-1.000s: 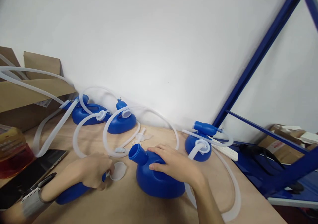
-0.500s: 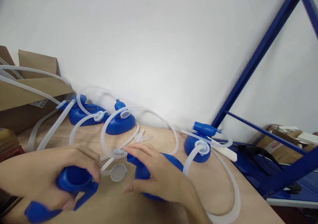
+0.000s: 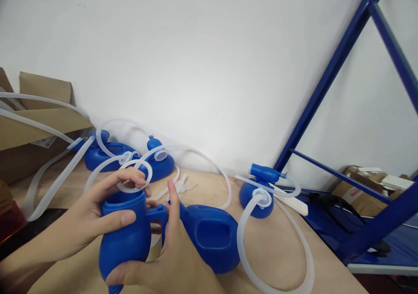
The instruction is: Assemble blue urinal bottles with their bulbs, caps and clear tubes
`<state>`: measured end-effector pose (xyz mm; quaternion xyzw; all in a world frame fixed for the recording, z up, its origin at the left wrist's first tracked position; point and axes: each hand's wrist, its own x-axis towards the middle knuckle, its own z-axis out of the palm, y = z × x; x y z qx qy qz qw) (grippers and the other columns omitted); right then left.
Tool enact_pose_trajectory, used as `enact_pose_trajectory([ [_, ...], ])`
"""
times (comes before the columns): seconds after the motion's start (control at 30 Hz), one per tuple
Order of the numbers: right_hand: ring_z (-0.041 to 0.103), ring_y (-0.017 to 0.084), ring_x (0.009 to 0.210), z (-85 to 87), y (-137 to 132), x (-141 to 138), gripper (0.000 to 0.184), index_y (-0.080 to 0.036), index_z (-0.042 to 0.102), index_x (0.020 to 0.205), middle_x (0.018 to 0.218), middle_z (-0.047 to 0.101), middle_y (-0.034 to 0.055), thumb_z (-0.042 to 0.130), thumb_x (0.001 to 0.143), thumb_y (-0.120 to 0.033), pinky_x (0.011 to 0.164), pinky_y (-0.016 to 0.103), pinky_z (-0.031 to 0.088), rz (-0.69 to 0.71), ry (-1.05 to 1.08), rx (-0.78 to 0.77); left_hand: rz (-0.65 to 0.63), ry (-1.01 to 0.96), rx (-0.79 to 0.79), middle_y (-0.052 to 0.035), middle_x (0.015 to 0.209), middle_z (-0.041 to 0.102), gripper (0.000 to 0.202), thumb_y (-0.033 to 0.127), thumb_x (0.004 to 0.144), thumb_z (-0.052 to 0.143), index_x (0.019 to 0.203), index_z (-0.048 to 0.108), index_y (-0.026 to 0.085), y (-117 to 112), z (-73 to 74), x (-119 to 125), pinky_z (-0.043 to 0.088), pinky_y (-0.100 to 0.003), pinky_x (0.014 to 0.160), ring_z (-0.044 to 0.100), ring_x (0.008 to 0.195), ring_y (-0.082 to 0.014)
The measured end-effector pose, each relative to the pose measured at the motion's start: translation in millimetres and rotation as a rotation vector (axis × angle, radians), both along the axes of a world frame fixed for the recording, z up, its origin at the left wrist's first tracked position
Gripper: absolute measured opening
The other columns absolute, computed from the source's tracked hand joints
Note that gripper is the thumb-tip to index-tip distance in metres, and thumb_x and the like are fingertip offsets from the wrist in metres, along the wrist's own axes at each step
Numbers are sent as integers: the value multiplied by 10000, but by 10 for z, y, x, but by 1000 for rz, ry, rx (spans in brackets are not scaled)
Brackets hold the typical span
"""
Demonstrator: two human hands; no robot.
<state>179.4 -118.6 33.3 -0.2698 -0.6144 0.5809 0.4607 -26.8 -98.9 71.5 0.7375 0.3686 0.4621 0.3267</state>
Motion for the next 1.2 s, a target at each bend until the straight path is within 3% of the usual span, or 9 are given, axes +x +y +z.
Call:
enact_pose_trajectory([
  [0.2,697,196,862,80,-70,51,1124,-387,313,1513,1414,548,91,933,583,-265,706,347,595,-202,-147,-19,297,-167,416,34,847,589,270,306,997,610,1232,477,320,-47,-17,147,581,-273,722,639,785,-166],
  [0.3,645,172,782,207,-57,146,871,-329,455,1310,1160,646,36,919,573,-315,630,284,542,-255,-237,50,322,-195,438,77,690,539,195,254,1027,565,1197,488,313,-86,1,124,524,-223,578,575,586,-131],
  [0.4,636,197,765,300,-40,219,716,-305,540,1199,1001,674,12,896,579,-338,628,297,526,-268,-397,192,389,-109,480,48,761,571,202,235,1015,591,1209,576,292,-158,-45,155,519,-217,588,588,636,-126],
  [0.57,653,323,1184,277,-53,274,860,-355,461,1386,1329,648,55,837,614,-298,994,455,532,-280,-510,418,293,119,677,-62,1121,628,370,215,993,591,1358,606,271,-260,-96,313,577,-325,898,644,1043,-211],
  [0.7,693,321,1092,235,-67,342,890,-315,375,1375,1316,643,98,804,597,-266,922,455,566,-250,-581,430,214,190,707,-81,1331,668,493,205,975,630,1454,534,271,-208,-143,387,545,-354,1055,644,1228,-235],
  [0.87,719,291,962,252,-63,399,763,-297,386,1274,1145,689,63,762,615,-222,820,413,581,-215,-650,451,106,161,606,0,1254,762,628,153,928,592,1506,443,348,-141,-179,412,556,-355,1070,737,1102,-186],
  [0.97,706,306,1073,240,-29,336,839,-311,378,1282,1217,672,66,838,584,-237,898,432,579,-234,-454,373,91,76,524,46,1195,768,647,117,940,560,1499,452,423,-151,-98,382,608,-271,941,746,1025,-142],
  [1.1,656,344,1249,225,-21,172,1140,-377,285,1419,1418,603,96,993,527,-421,977,479,578,-273,18,98,283,-194,376,47,1190,751,613,206,991,617,1519,434,458,-180,-17,338,609,-304,983,733,997,-138],
  [1.2,570,384,1378,216,-97,92,1106,-363,426,1443,1500,576,104,1012,511,-477,1101,533,506,-174,49,-26,316,-270,341,23,1218,751,669,242,1001,632,1574,361,453,-213,-61,356,591,-359,1044,729,1092,-176],
])
